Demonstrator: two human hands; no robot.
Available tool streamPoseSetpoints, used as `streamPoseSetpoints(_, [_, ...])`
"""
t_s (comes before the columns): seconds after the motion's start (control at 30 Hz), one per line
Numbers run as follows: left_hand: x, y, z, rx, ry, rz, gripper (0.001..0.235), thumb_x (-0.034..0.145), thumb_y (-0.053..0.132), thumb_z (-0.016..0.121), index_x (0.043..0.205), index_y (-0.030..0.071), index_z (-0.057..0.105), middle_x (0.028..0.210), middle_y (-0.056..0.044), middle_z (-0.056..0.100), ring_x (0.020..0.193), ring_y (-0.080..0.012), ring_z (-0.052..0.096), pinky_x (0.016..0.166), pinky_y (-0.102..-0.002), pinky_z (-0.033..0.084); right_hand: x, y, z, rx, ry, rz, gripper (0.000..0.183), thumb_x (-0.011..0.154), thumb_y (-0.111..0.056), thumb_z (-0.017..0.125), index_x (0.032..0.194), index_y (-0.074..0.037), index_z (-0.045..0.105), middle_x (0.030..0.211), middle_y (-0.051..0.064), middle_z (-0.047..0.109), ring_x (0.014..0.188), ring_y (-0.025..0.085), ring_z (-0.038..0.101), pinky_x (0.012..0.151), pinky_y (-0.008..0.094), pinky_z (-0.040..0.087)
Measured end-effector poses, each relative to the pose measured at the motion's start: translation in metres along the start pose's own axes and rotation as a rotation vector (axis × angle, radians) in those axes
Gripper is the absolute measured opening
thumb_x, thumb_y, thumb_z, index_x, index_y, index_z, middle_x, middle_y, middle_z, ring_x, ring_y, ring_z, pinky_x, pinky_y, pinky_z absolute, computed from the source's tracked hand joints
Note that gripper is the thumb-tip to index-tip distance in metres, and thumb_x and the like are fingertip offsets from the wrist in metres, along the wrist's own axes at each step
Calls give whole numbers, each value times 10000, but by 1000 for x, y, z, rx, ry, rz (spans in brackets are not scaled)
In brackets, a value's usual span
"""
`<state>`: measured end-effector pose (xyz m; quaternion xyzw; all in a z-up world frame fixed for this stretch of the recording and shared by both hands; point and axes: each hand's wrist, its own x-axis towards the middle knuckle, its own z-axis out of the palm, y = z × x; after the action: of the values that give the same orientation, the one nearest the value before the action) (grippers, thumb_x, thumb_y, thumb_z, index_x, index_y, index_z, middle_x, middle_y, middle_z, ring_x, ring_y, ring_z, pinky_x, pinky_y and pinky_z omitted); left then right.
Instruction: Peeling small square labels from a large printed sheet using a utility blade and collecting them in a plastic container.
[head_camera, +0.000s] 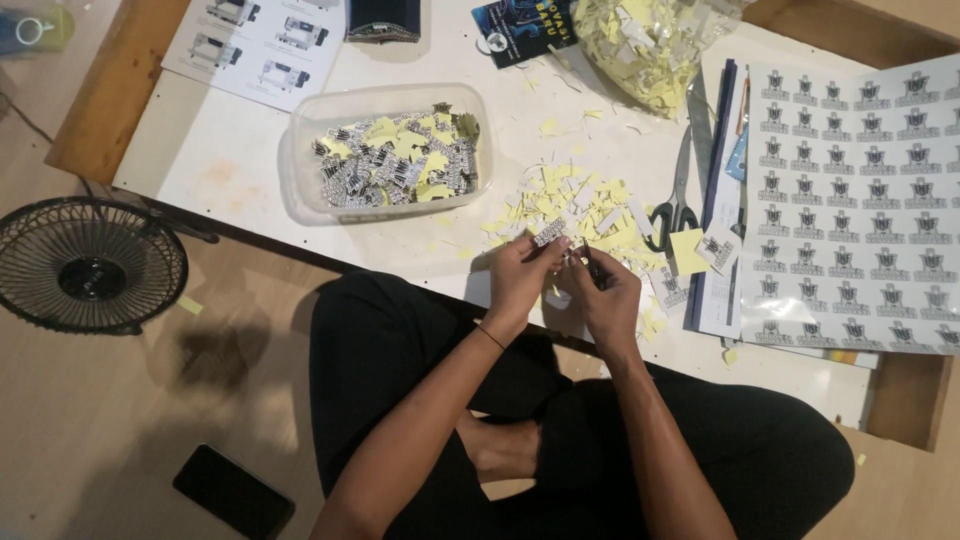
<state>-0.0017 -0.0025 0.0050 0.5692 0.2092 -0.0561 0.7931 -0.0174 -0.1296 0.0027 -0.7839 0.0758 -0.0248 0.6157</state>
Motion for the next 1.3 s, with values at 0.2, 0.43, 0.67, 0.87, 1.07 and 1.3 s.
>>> streamPoseSetpoints(0.2, [9,-14,-5,-16,-28,1,486,870,360,849,999,-87,709,858,-154,733,774,-167,707,800,-334,532,-4,-15,3,3,-2,14,148,940,-83,751,1069,-13,768,724,30,645,728,80,494,690,275,457])
streamPoseSetpoints(0.43, [8,-12,-7,8,-26,17,448,867,358,851,964,-62,731,813,-133,724,744,-154,689,751,-300,540,-1,-8,2,11,1,4,152,917,-97,798,1054,-37,773,639,11,581,661,61,466,639,234,425])
streamPoseSetpoints(0.67, [12,-20,-5,-73,-35,2,400,872,283,848,945,-86,711,778,-145,708,725,-148,673,709,-281,566,0,-3,0,-7,-3,17,145,932,-99,780,1066,-44,778,668,16,608,694,65,488,669,248,444])
streamPoseSetpoints(0.87, [12,-19,-5,-127,-39,-7,372,870,246,845,925,-90,697,768,-144,703,698,-136,668,660,-258,583,2,8,-2,20,-13,28,169,956,-109,761,1106,-33,779,790,80,718,784,96,557,764,309,512])
streamPoseSetpoints(1.07, [14,-24,-6,-136,-51,-11,347,880,219,837,927,-93,692,772,-146,700,690,-131,665,644,-253,587,4,11,-2,29,-12,13,160,959,-106,756,1101,-36,777,842,75,735,835,99,583,814,317,525])
streamPoseSetpoints(1.3, [10,-22,-3,-97,-50,-7,317,878,211,844,923,-74,713,790,-144,711,708,-135,665,648,-275,577,1,0,0,11,7,-20,119,953,-63,726,1058,-26,768,760,55,678,770,97,559,740,292,500])
